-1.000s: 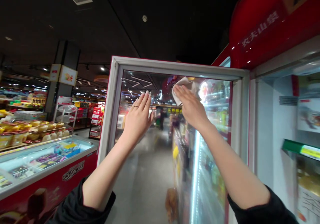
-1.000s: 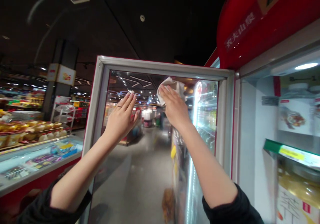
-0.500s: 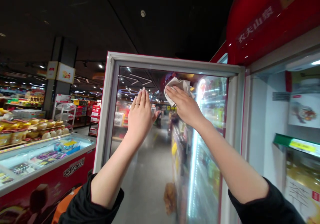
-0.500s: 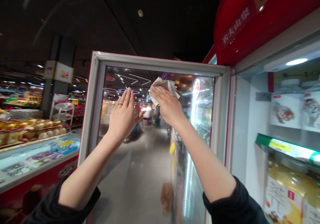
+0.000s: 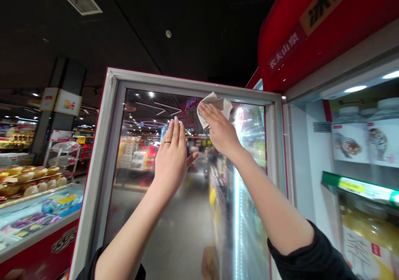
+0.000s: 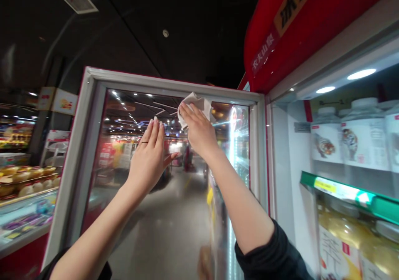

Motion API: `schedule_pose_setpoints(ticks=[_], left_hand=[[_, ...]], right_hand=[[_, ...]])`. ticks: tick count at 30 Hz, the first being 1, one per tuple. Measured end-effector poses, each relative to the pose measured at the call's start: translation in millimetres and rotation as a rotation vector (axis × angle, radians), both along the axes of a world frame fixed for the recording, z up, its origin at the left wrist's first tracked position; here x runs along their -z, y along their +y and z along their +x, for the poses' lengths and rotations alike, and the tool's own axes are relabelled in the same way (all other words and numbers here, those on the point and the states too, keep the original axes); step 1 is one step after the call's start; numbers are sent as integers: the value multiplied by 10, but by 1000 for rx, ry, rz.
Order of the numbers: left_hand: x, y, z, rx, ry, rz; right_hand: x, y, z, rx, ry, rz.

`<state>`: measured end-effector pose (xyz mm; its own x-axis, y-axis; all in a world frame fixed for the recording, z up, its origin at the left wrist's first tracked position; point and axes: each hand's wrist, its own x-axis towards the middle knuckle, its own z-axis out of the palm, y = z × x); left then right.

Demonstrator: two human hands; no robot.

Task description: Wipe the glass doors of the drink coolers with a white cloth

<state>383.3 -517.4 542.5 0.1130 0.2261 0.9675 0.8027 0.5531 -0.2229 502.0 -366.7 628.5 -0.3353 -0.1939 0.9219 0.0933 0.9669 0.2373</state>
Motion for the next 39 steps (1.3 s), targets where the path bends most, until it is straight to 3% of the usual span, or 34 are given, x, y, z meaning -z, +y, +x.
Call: schedule_pose_setpoints(ticks=[5, 8, 12, 16, 20, 25, 29, 33, 36, 39], left_hand=[[13, -50, 30, 15, 35, 11], [13, -80, 66, 11, 27, 10], [5, -103, 102, 12, 11, 7], [-2, -104, 99, 4, 11, 15], [-2, -103, 60, 15, 32, 18], [-13, -118, 12, 5, 32, -8], [-34, -124, -50, -2, 39, -35], [-47, -113, -120, 15, 45, -43], [-47, -93, -145, 10, 34, -40], [-42, -68, -159, -7, 31, -36]], right_hand=[[163, 266, 276, 7, -32, 4], [34, 408, 312, 18, 49, -55], [-106, 329, 191, -5, 109, -85], [59, 194, 176, -35, 9, -8], [252, 378, 371, -17, -38, 7], [106, 669, 467, 42, 98, -109], [39, 497, 293, 45, 91, -107], [255, 362, 234, 6, -20, 3], [359, 553, 350, 14, 5, -11], [237, 837, 457, 46, 110, -82]])
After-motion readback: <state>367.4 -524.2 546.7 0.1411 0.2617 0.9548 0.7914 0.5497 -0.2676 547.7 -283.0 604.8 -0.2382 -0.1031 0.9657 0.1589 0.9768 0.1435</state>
